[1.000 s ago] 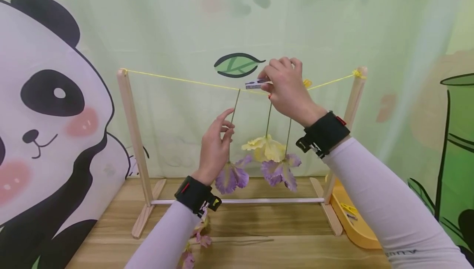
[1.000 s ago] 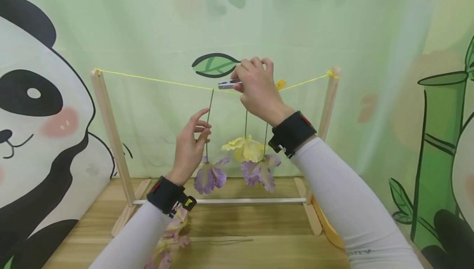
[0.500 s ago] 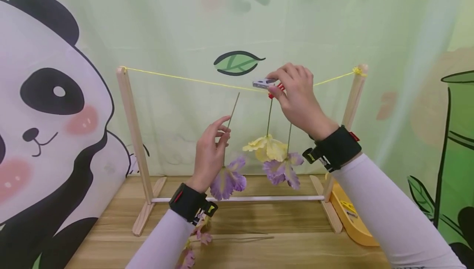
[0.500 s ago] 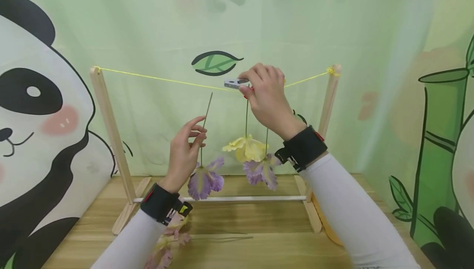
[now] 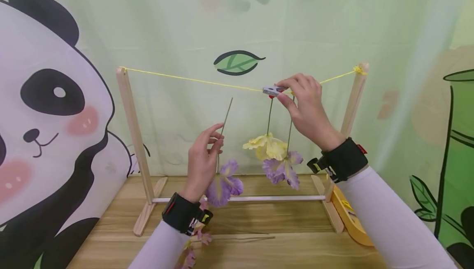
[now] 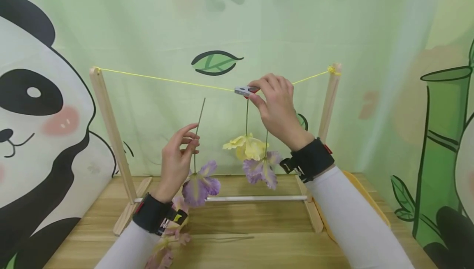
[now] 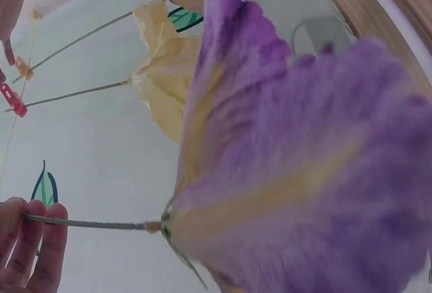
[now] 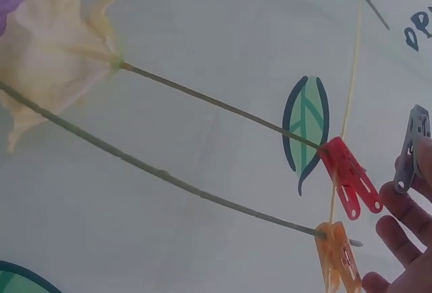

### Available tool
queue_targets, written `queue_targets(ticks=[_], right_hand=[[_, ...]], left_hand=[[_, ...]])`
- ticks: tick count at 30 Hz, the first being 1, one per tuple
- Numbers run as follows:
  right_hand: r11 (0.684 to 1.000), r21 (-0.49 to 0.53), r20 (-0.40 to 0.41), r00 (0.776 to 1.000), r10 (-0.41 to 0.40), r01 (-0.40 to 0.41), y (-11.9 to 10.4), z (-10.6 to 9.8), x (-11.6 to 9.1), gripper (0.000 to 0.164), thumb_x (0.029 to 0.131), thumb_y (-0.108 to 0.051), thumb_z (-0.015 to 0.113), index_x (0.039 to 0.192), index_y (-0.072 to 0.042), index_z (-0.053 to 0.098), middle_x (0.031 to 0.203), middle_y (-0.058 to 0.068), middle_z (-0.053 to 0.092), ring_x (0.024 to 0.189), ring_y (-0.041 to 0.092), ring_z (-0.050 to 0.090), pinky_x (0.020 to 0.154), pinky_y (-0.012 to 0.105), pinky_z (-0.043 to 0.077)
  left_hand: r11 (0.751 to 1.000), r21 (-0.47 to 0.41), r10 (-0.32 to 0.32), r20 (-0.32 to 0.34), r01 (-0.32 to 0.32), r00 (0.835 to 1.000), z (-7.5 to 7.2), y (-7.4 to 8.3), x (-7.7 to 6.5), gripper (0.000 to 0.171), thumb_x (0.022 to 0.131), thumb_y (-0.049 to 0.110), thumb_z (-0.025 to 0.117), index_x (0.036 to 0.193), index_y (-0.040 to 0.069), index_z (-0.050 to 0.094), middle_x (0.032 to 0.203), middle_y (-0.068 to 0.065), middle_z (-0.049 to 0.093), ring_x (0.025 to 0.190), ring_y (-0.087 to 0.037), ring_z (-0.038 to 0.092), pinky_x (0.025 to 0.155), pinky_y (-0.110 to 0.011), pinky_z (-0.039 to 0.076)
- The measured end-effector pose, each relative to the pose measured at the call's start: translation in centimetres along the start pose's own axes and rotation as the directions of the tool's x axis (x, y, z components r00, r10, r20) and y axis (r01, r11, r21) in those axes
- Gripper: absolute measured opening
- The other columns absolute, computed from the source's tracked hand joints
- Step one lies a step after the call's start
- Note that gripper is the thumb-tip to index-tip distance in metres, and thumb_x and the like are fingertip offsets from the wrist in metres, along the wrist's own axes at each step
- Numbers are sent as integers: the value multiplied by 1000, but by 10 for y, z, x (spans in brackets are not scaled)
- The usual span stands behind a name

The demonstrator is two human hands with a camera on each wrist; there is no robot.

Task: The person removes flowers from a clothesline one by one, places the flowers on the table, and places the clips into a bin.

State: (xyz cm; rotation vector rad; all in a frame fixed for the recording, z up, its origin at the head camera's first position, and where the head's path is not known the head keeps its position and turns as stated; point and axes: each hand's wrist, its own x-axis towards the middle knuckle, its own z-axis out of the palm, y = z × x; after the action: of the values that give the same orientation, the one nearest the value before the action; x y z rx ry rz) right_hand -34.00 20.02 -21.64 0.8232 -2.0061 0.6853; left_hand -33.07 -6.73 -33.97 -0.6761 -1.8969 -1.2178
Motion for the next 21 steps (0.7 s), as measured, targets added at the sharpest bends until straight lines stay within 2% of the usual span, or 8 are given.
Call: queue_targets(ticks=[6, 9, 14, 21], right_hand=[[999, 11, -35, 999, 37, -36, 0, -7, -11, 27, 101, -8, 67, 124, 4, 66, 115, 22, 56, 118, 41, 41, 107, 60, 22], [999, 19, -54, 997, 49, -48, 1, -12, -16, 28, 101, -7, 66, 126, 5, 65, 117, 23, 56, 120, 42, 40, 108, 60, 21], [997, 35, -77, 994, 71, -68, 4, -18, -27, 27, 101, -5, 66, 126, 5, 65, 119, 24, 56, 122, 42, 40, 107, 56, 20], [990, 58, -118, 984, 133, -127, 10, -26, -51, 28, 100, 0, 65, 127, 6, 65, 119, 25, 56, 117, 42, 40, 99, 53, 25]], left_hand=[[999, 45, 28, -6, -28, 1000, -4, 3, -9, 35, 103, 4, 63, 137, 11, 66, 103, -9, 68, 87, -21, 68, 65, -27, 56], [998, 47, 31, -8, -30, 999, -5, 5, -14, 34, 103, 6, 63, 136, 12, 66, 104, -8, 69, 89, -20, 68, 68, -29, 57], [1000, 24, 4, -27, -3, 1000, -7, 10, -24, 31, 104, 6, 62, 134, 12, 68, 103, -8, 68, 96, -21, 69, 77, -38, 60], [999, 34, -27, -52, 29, 998, -8, 10, -41, 31, 102, 3, 64, 131, 12, 69, 103, -10, 68, 98, -20, 68, 79, -37, 59]])
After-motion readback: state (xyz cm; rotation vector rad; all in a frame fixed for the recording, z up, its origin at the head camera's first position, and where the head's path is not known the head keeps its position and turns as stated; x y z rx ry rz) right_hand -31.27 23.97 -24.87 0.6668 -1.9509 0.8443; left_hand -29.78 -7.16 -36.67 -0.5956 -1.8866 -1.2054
